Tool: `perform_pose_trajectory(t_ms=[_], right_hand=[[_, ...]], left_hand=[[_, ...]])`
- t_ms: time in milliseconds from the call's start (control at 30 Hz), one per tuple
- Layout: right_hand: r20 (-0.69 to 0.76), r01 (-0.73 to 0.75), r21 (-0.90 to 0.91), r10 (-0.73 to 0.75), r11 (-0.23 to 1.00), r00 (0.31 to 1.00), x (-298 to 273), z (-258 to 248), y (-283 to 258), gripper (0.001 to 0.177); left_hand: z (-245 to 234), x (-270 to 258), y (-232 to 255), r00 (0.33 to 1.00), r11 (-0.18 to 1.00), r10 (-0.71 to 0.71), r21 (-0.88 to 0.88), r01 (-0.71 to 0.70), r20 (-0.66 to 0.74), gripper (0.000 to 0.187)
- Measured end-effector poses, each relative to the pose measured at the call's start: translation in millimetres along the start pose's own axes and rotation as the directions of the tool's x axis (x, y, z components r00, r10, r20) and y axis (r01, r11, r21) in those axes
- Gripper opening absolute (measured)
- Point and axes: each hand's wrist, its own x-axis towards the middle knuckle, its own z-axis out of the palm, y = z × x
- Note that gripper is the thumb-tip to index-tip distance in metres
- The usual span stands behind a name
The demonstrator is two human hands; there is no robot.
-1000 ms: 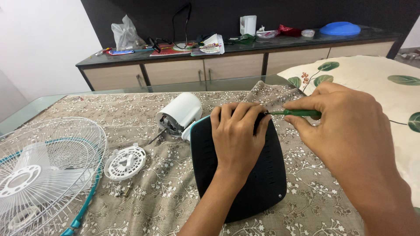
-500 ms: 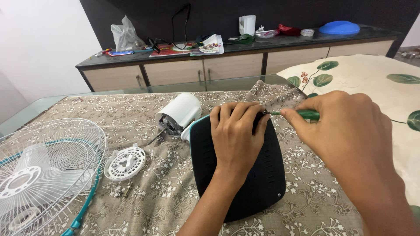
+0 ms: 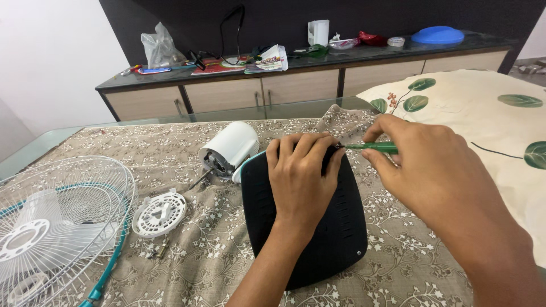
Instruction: The person uses a screwdriver to tighten screws on the back of a fan base, then aligns and connects the fan motor housing to the base. The fan blade and cage remain disassembled on the table.
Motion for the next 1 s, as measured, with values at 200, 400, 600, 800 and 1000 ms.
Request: perform_pose_trajectory(t_ms=[200, 400, 600, 800, 1000], right_hand=[[-0.23, 0.19, 0.228, -0.137, 0.955, 0.963, -6.9, 6.6, 3.5, 0.025], [0.027, -0.049, 0.047, 0.048, 0.998, 0.998, -10.7, -3.0, -8.5, 0.022], [-0.014, -0.05, 0.014, 0.05, 0.999, 0.999, -13.0, -4.5, -13.0, 0.032], [-0.037, -0.034, 0.094, 0.038, 0.995, 0.999, -7.9, -7.0, -6.7, 0.028], [-0.132, 0.107, 0.082, -0.096, 0.991, 0.987, -7.0, -1.2, -0.2, 0.025]], left_hand=[[0.9, -1.1, -0.5, 1.0, 1.0, 0.0, -0.003, 0.0, -0.006, 0.019], [3.6, -2.0, -0.8, 1.0, 1.0, -0.015, -0.008, 0.015, 0.009, 0.019], [3.1, -1.1, -0.3, 1.0, 1.0, -0.006, -0.027, 0.006, 0.006, 0.023], [1.6, -0.1, 0.1, 1.0, 1.0, -0.021, -0.007, 0.021, 0.003, 0.031], [2.7, -0.5, 0.4, 1.0, 1.0, -0.014, 0.006, 0.014, 0.004, 0.031]])
